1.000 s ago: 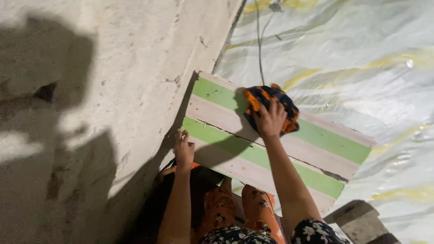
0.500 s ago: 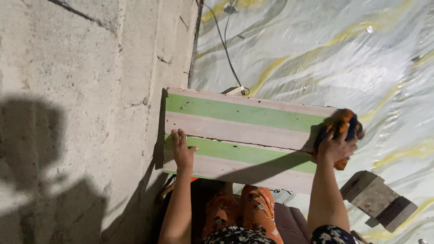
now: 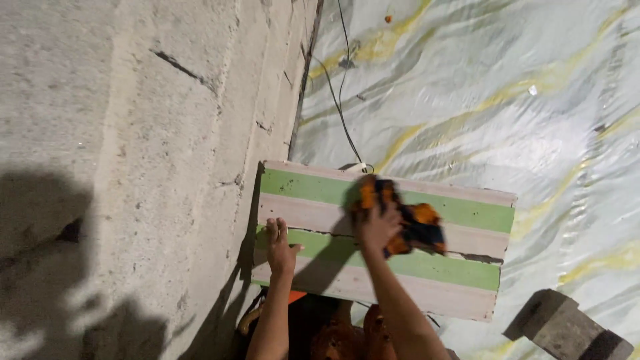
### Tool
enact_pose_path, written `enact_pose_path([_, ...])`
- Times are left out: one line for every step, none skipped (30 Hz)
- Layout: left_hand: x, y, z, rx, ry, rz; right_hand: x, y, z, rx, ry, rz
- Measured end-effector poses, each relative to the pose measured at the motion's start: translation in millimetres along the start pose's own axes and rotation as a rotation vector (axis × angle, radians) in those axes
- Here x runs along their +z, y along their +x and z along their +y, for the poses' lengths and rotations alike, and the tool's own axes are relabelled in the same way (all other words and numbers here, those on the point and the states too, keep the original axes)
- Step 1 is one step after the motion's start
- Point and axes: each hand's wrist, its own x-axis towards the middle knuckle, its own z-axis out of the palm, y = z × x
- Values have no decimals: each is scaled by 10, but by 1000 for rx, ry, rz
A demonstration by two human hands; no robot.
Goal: Cleaning a wooden board with a spray and rag, then covering it with a cloth and placing objects on top.
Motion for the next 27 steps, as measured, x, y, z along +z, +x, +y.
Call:
enact_pose_path([-16,-4,-56,6,-2,7,-16,-56,-265,0,2,9])
enact_pose_path([-29,-11,-111,52,-59,24,-31,-115,-527,-126,41,-46])
enact_pose_path([-42,-25,-171,99,-115,41,-46,-183,-787,-253,79,-102])
enact_pose_path([-147,-42,-193,105,-117,47,-7,-277,-972,-253,81,-93])
enact_pose_path([-256,-75,-222,-18,-237,11,29,-388,-1156,-415,70,-166])
enact_pose_path([-363,-109,-249,-139,-357,-27,66,-497,-1337,-578,58,-238])
enact_pose_path([-371,-154,-343,-133,-359,-23,12,-665,-1454,-577,58,-231])
enact_pose_path([-378,-198,-435,-230,-477,75,-40,-833,-1569,-752,10,-311])
enact_pose_path([-387,-269,-534,-330,-593,172,-96,-1027,-1677,-926,-38,-396])
enact_pose_path([-414,-335,-553,-327,-594,173,-146,-1194,-1667,-925,-39,-393])
enact_pose_path([-456,-396,-576,-316,-585,284,-200,-1363,-1668,-1032,-27,-369])
enact_pose_path([-498,-458,-594,-303,-575,395,-257,-1530,-1666,-1138,-15,-344])
enact_pose_path([-510,-495,-577,-296,-575,396,-134,-1702,-1514,-1135,-15,-339])
enact_pose_path([-522,-531,-557,-301,-518,367,-11,-1871,-1362,-1214,39,-254])
enact_pose_path([-541,-543,-534,-302,-460,338,118,-2020,-1226,-1288,93,-162])
enact_pose_path([-553,-503,-467,-292,-460,339,154,-2033,-1084,-1282,93,-153])
enact_pose_path([-552,-495,-392,-335,-425,258,180,-2068,-910,-1336,203,-172])
enact_pose_path([-549,-483,-318,-377,-389,176,212,-2103,-739,-1388,316,-191])
enact_pose_path([-477,-534,-272,-379,-391,169,166,-2095,-521,-1384,312,-196])
enact_pose_path([-407,-584,-224,-350,-354,106,118,-2086,-305,-1377,325,-151])
enact_pose_path([-346,-556,-165,-311,-319,49,91,-2008,-127,-1370,334,-94])
enact_pose_path([-293,-537,-91,-303,-322,48,-16,-1911,83,-1366,328,-88])
enact_pose_path([-240,-538,-20,-194,-303,34,-132,-1839,301,-1342,291,-97])
enact_pose_path([-187,-541,53,-85,-283,20,-250,-1769,520,-1318,255,-107])
enact_pose_path([-161,-524,118,-77,-283,20,-342,-1662,722,-1313,252,-101])
enact_pose_path([-134,-507,183,-47,-268,-10,-434,-1557,926,-1225,278,-241])
enact_pose_path([-117,-513,233,-18,-248,-42,-531,-1486,1126,-1129,307,-380])
